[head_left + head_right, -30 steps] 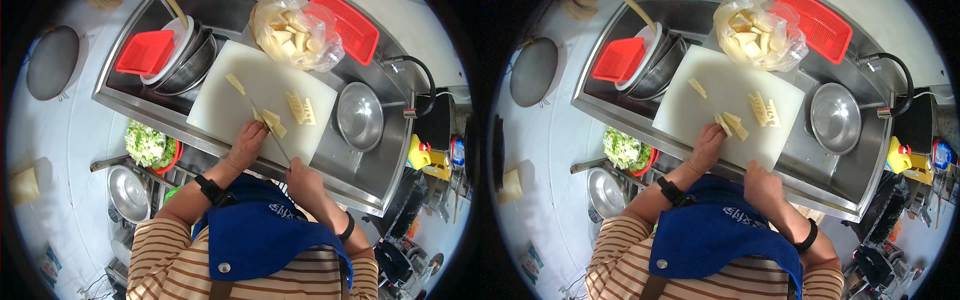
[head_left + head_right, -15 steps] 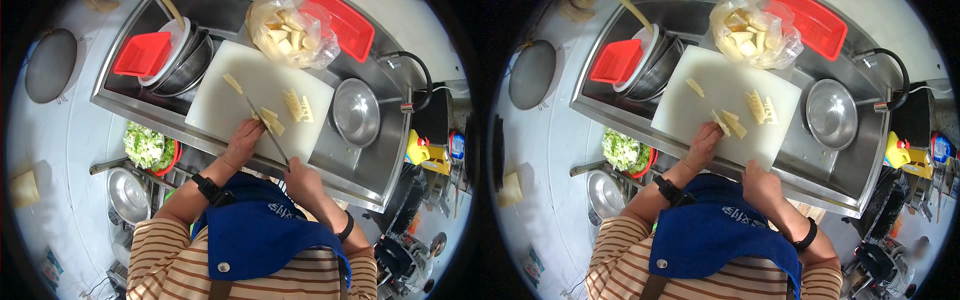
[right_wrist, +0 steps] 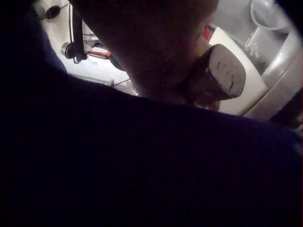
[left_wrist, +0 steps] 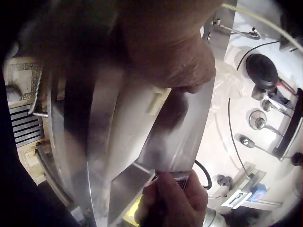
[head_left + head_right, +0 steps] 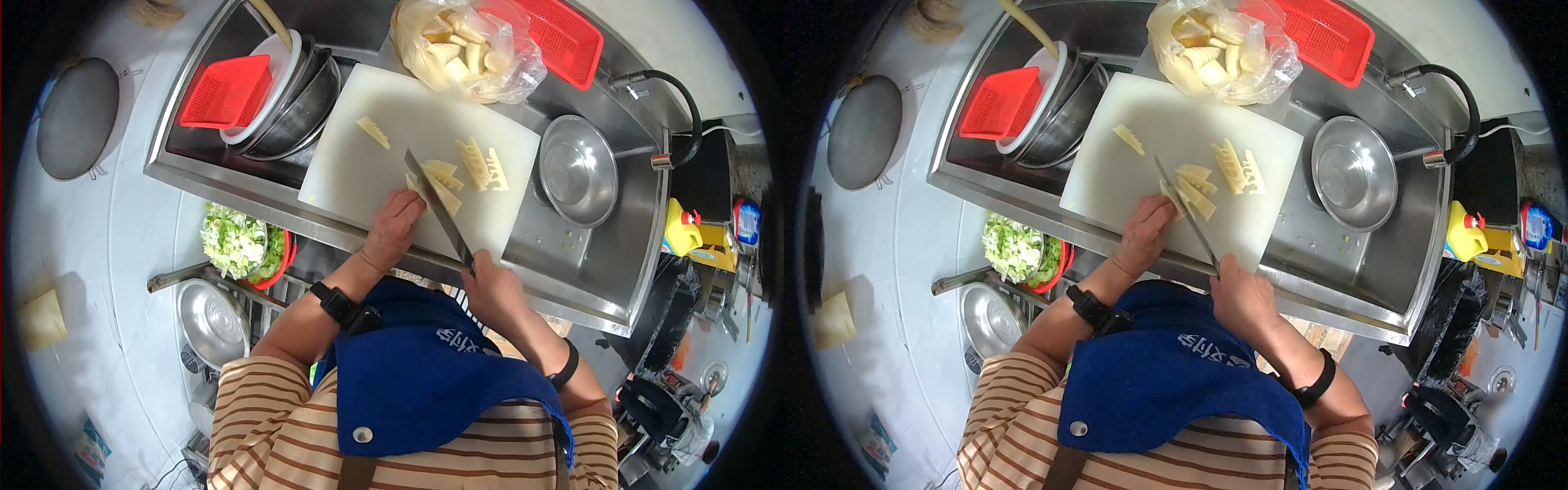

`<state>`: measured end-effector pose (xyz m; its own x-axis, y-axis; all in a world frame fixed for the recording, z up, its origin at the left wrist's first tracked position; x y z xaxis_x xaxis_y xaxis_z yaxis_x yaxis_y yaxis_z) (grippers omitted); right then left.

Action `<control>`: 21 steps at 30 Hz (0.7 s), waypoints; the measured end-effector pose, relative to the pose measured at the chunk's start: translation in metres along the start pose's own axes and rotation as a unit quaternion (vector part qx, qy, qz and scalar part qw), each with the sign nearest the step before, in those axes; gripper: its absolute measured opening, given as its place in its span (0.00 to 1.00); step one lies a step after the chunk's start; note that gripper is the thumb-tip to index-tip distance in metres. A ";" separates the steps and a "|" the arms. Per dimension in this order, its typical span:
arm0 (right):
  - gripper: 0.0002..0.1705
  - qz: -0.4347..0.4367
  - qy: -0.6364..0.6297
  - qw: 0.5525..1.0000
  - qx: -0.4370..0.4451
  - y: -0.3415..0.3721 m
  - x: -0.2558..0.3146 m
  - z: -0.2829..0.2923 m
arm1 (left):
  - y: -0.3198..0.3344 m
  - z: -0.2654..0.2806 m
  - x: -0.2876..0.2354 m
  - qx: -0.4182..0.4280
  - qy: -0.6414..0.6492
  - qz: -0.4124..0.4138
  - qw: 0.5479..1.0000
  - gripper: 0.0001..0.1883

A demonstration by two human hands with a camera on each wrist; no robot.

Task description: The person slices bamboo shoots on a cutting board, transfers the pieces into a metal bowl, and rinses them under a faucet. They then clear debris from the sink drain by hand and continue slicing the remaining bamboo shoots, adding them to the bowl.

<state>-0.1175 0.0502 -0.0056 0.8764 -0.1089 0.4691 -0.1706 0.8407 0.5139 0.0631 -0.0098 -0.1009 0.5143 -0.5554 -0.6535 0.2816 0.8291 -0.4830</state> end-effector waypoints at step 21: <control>0.15 0.039 0.063 0.979 -0.191 0.001 -0.058 0.021 | -0.051 0.027 0.062 -0.074 -0.189 0.066 0.977 0.18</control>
<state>-0.1779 0.0462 -0.0166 0.9202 0.0095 0.3913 -0.0794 0.9834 0.1629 0.1024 -0.0849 -0.1011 0.8080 -0.3577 -0.4681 0.0867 0.8581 -0.5061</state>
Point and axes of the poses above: each hand's wrist, its own y-axis away from the middle knuckle, its own z-axis out of the back of the hand, x = y × z, the point moved 2 cm from there along -y, towards the middle knuckle, and after that the axes turned 2 degrees about -x, right-handed, at the moved point
